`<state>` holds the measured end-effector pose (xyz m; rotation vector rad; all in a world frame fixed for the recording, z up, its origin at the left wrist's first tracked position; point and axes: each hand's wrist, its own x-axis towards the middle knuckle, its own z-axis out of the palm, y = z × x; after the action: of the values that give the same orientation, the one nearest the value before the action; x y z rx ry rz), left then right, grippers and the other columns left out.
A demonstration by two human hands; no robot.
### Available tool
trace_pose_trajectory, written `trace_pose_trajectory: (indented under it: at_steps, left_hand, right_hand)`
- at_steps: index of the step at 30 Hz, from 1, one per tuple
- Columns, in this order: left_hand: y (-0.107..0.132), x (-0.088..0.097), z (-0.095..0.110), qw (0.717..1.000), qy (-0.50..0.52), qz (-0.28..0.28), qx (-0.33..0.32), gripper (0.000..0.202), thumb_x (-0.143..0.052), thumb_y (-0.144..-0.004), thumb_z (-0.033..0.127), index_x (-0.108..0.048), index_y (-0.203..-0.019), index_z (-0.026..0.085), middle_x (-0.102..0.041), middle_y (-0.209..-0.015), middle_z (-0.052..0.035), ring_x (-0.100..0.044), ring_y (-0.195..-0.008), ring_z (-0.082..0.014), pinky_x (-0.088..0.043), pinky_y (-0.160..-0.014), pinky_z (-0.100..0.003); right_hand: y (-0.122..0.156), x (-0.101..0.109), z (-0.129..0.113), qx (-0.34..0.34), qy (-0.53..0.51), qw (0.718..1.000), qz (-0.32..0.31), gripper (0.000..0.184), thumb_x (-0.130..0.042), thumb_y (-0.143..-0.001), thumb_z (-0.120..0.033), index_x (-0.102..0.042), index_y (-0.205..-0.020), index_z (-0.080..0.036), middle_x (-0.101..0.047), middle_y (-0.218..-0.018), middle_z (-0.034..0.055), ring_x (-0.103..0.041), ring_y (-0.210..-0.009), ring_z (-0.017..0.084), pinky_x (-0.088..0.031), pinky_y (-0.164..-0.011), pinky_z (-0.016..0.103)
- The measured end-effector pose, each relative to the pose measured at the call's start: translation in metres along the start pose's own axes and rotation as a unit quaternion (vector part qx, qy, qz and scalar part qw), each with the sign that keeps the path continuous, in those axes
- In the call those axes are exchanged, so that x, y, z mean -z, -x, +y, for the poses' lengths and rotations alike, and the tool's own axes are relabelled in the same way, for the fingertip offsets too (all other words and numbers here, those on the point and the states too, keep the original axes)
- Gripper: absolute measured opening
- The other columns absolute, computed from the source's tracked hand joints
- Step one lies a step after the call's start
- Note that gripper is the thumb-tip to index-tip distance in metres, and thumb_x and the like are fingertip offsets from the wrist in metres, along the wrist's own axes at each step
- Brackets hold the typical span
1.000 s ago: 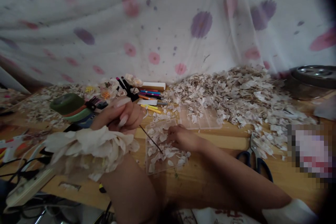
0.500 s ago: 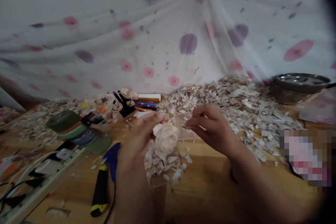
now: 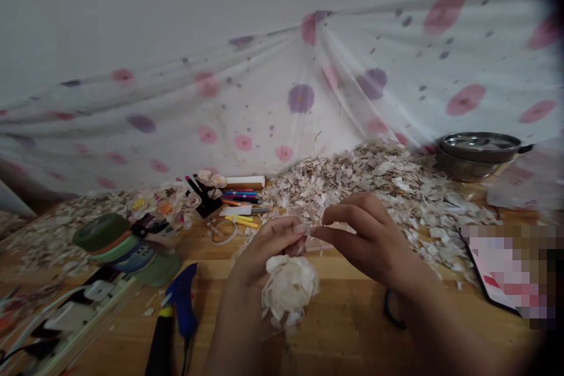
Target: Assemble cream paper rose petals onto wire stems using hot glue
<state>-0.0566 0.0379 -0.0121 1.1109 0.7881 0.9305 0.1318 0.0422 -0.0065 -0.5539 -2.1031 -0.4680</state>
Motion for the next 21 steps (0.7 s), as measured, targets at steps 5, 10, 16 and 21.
trace_pose_trajectory:
  at_steps: [5, 10, 16, 21]
  left_hand:
    - [0.002, -0.002, 0.003, 0.997, -0.058, 0.039, -0.027, 0.038, -0.069, -0.069, 0.045, -0.049, -0.056, 0.015, -0.043, -0.048, 0.0042, -0.030, -0.044, -0.0054, -0.021, -0.048, -0.024]
    - [0.010, -0.006, 0.005, 0.975, -0.175, 0.088, -0.108, 0.038, -0.059, -0.078, 0.048, -0.049, -0.060, 0.016, -0.041, -0.054, 0.0045, -0.029, -0.050, -0.0070, -0.021, -0.049, -0.023]
    - [0.014, -0.012, 0.006, 0.967, -0.223, 0.084, -0.091, 0.032, -0.054, -0.084, 0.042, -0.050, -0.066, 0.016, -0.040, -0.060, 0.0043, -0.033, -0.056, -0.0082, -0.025, -0.052, -0.022]
    - [0.011, -0.009, 0.004, 0.963, -0.247, 0.057, -0.094, 0.032, -0.054, -0.085, 0.042, -0.050, -0.066, 0.016, -0.042, -0.061, 0.0039, -0.035, -0.058, -0.0084, -0.027, -0.054, -0.022]
  right_hand:
    - [0.002, 0.001, 0.008, -0.108, -0.109, 0.988, 0.022, 0.026, -0.062, -0.085, -0.025, -0.054, -0.110, -0.023, -0.059, -0.098, 0.0060, -0.055, -0.091, 0.018, -0.045, -0.078, 0.033]
    - [-0.001, -0.003, 0.002, -0.305, -0.303, 0.901, -0.046, 0.014, -0.054, -0.089, -0.031, -0.055, -0.081, -0.019, -0.053, -0.068, -0.0011, -0.049, -0.061, 0.011, -0.040, -0.054, 0.023]
    - [-0.006, -0.009, -0.010, -0.331, -0.333, 0.880, -0.068, 0.016, -0.054, -0.086, -0.025, -0.054, -0.072, -0.017, -0.049, -0.063, -0.0031, -0.044, -0.058, 0.008, -0.036, -0.054, 0.022]
    - [-0.005, -0.008, -0.009, -0.349, -0.326, 0.876, -0.070, 0.008, -0.055, -0.085, -0.024, -0.058, -0.080, -0.017, -0.052, -0.066, -0.0029, -0.046, -0.060, 0.009, -0.038, -0.055, 0.022]
